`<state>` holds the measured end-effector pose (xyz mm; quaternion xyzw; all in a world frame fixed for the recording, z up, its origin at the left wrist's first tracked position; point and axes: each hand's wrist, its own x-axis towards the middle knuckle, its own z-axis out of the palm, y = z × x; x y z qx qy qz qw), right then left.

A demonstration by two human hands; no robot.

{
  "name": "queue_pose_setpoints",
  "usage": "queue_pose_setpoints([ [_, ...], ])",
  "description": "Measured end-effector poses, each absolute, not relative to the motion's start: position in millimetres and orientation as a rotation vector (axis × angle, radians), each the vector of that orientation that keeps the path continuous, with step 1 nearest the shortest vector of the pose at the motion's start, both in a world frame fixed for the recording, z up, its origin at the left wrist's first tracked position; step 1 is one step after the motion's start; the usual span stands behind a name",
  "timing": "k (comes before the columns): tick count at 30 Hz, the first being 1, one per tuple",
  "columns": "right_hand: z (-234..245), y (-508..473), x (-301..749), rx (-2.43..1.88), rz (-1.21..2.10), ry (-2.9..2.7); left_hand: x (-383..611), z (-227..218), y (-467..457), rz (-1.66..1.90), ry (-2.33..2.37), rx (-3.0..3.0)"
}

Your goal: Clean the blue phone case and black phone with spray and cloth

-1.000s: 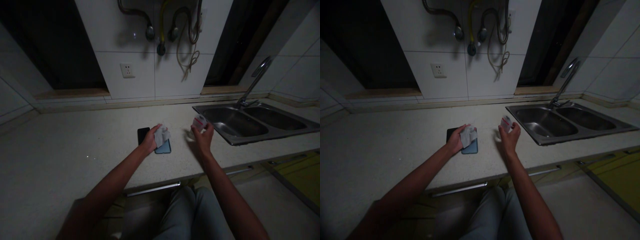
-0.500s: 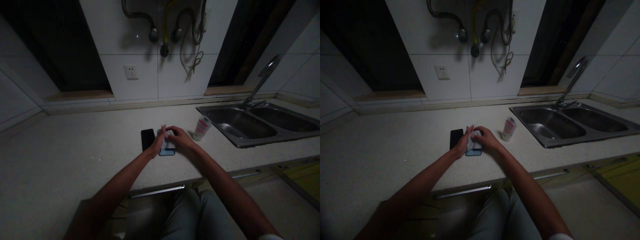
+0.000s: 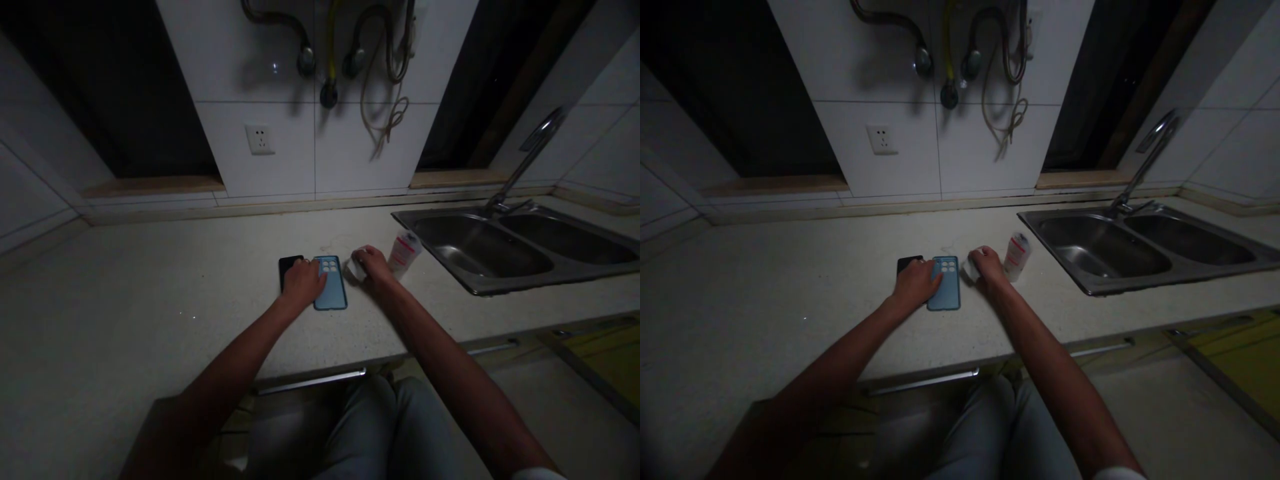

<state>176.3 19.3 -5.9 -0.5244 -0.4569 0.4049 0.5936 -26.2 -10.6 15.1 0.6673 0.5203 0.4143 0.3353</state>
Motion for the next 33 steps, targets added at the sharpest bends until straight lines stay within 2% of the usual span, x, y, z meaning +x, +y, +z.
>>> queue_pose_setpoints([
  [4, -10.3, 16.6, 169.6, -1.511, 0.733, -1.297, -22.8, 16.1, -13.6, 0.993, 1.407, 1.783],
  [13, -5.7, 4.0, 161.9, -1.77, 0.432, -1.785, -20.9, 26.7, -6.8, 1.05, 1.551, 1.833],
  [17, -4.2, 5.2, 162.6, -1.672, 0.578, -1.726, -18.8, 27.9, 1.0, 1.121, 1.32, 1.419],
  [23, 0.3, 0.8, 157.6, -1.375, 0.885, -1.373, -9.0, 24.3, -2.1, 0.989, 0.755, 0.768],
  [27, 3.7, -6.4, 151.0, -1.269, 1.053, -1.326, 1.9, 19.4, -11.0, 0.918, 0.626, 0.498],
  [30, 4.3, -8.2, 149.0, -1.291, 0.976, -1.251, 6.0, 14.3, -13.8, 0.945, 0.561, 0.386],
  [33, 5.5, -8.6, 149.2, -1.245, 0.724, -1.116, 6.4, 11.1, -14.0, 0.93, 0.536, 0.37],
])
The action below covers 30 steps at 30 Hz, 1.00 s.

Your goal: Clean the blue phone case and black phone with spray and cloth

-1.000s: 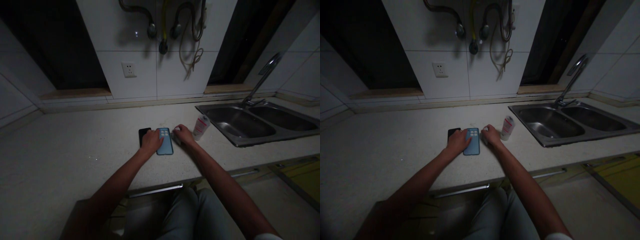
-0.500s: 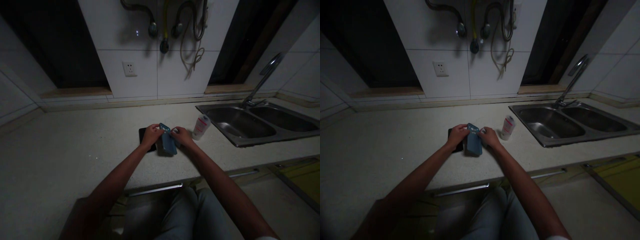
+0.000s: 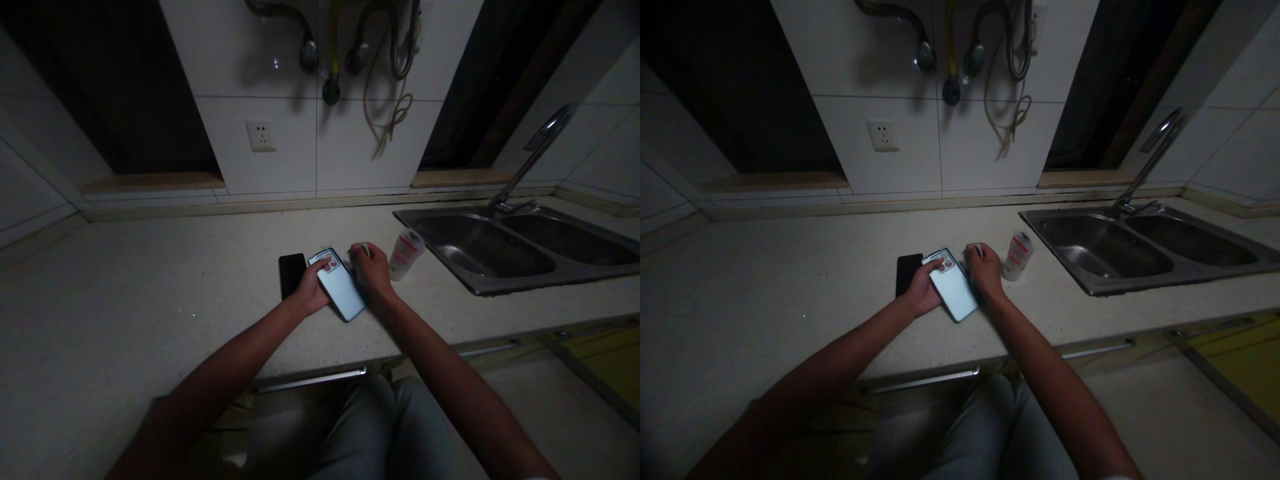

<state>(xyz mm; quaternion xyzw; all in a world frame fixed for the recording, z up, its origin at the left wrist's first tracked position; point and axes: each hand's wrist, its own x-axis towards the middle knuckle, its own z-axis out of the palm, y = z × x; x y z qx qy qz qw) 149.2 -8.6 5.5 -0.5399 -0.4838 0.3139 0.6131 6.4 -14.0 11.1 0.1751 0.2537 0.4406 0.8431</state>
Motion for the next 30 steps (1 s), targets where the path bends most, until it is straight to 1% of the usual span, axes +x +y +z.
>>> queue_pose_setpoints([
  [3, 7.9, -9.8, 150.5, -1.157, 0.465, -1.072, 5.7, 12.0, -15.7, 0.864, 0.533, 0.368],
  [5, 8.5, -11.2, 150.5, -1.119, 0.353, -1.163, 5.3, 14.5, -17.8, 0.821, 0.53, 0.375],
  [11, 3.5, -16.5, 143.3, -0.922, 0.152, -1.911, 3.5, 19.6, -18.4, 0.748, 0.627, 0.356],
  [14, 1.7, -17.7, 141.7, -0.847, 0.113, -2.079, 4.8, 20.2, -18.0, 0.764, 0.664, 0.336],
  [24, 2.8, -15.5, 153.2, -0.885, -0.064, -2.076, 10.2, 23.9, -25.3, 0.809, 0.624, 0.332],
  [30, 7.6, -34.5, 140.4, -0.95, -0.056, -2.122, 7.3, 15.0, -17.9, 0.872, 0.719, 0.263],
])
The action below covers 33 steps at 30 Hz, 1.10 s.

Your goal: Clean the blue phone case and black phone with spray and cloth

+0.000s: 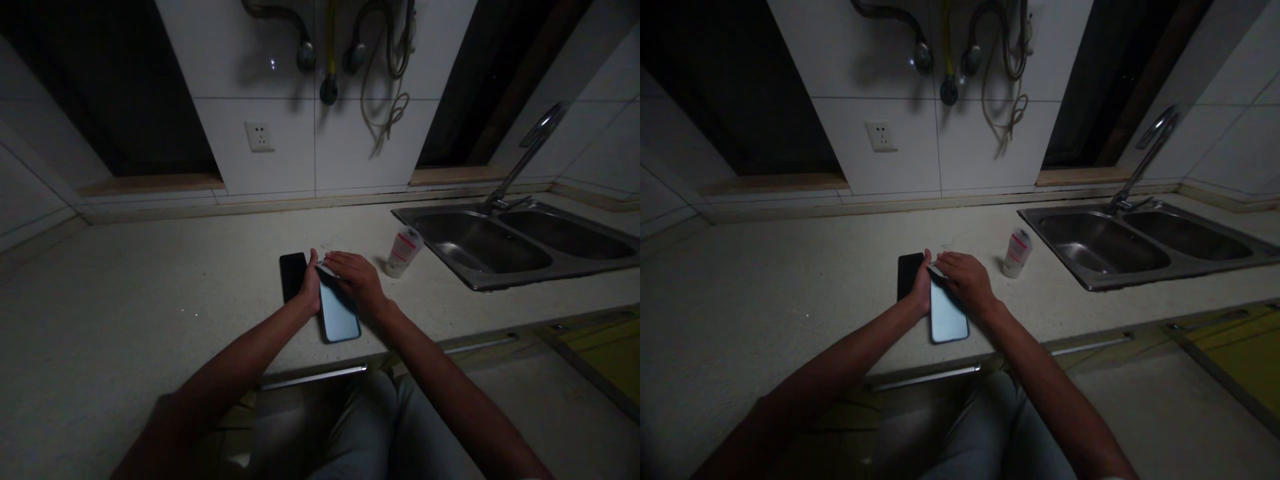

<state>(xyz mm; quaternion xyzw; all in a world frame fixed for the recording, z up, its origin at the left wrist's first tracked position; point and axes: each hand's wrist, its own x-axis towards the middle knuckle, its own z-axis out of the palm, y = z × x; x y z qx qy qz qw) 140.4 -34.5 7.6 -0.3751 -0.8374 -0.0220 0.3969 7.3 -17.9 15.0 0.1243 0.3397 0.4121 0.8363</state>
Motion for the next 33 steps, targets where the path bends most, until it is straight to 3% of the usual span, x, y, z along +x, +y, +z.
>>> queue_pose_setpoints([
  [7, -2.7, -70.2, 119.4, -1.07, -0.021, -2.309, 5.6, 7.0, -13.3, 0.981, 0.708, 0.287],
  [20, 4.6, -135.7, 161.4, -0.745, 0.067, -2.625, 6.3, 16.9, -17.3, 0.951, 0.774, 0.314],
  [33, 6.5, -77.4, 185.9, -1.002, -0.066, -2.421, 7.6, 7.5, -13.4, 0.91, 0.7, 0.352],
])
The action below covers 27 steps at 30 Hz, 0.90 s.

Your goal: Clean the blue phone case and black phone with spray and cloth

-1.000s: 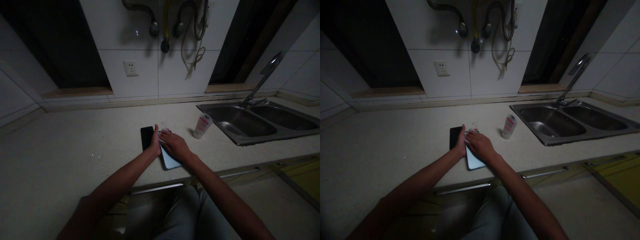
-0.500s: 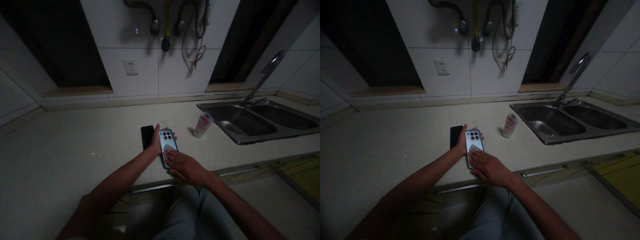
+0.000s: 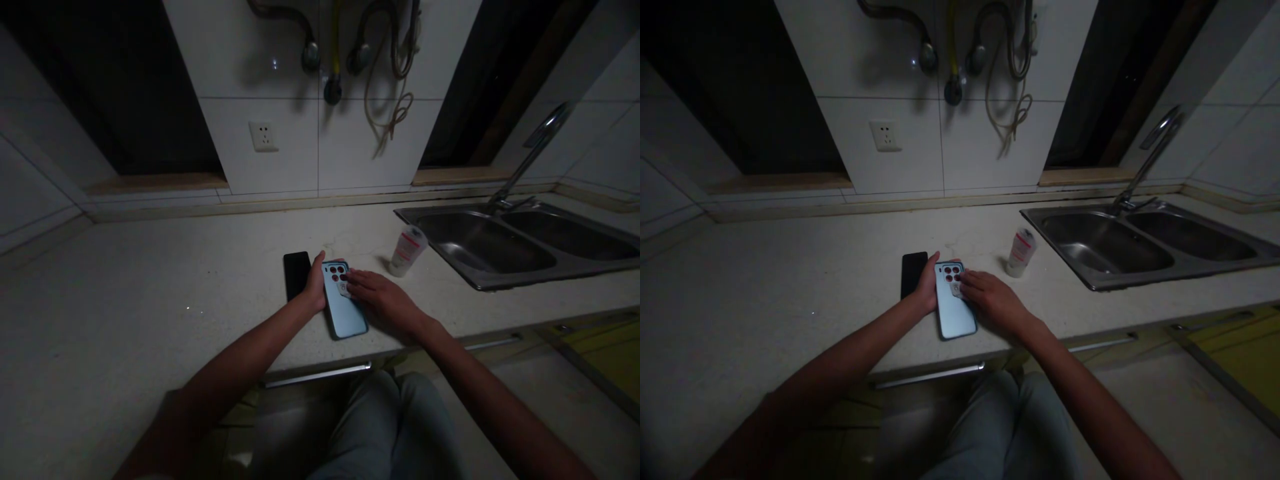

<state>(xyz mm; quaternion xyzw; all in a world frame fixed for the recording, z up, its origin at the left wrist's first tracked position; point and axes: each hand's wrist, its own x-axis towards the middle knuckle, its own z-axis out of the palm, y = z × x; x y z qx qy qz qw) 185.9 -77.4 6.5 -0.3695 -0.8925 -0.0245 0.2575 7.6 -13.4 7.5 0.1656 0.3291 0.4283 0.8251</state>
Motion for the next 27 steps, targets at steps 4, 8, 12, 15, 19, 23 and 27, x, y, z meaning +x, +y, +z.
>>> queue_pose_setpoints([
  [4, 17.0, -60.3, 169.5, -1.241, -0.163, -2.293, 9.6, 7.1, -14.1, 0.94, 0.7, 0.354],
  [8, 21.8, -48.0, 146.4, -1.458, -0.073, -2.188, 10.5, 5.1, -13.9, 0.964, 0.704, 0.359],
  [12, 19.0, -43.7, 125.3, -1.434, -0.088, -2.191, 10.4, 4.0, -14.0, 0.971, 0.728, 0.314],
  [15, 18.3, -46.0, 115.3, -1.35, -0.081, -2.193, 10.3, 4.4, -15.4, 0.964, 0.743, 0.282],
  [19, 19.7, -53.6, 109.4, -1.197, 0.095, -2.097, 10.0, 4.4, -16.0, 0.99, 0.746, 0.25],
  [23, 19.0, -67.8, 110.8, -1.091, 0.22, -2.081, 9.5, 4.6, -14.3, 1.001, 0.707, 0.275],
  [27, 21.5, -89.6, 122.8, -0.969, 0.358, -2.221, 8.9, 6.9, -15.2, 0.982, 0.757, 0.33],
])
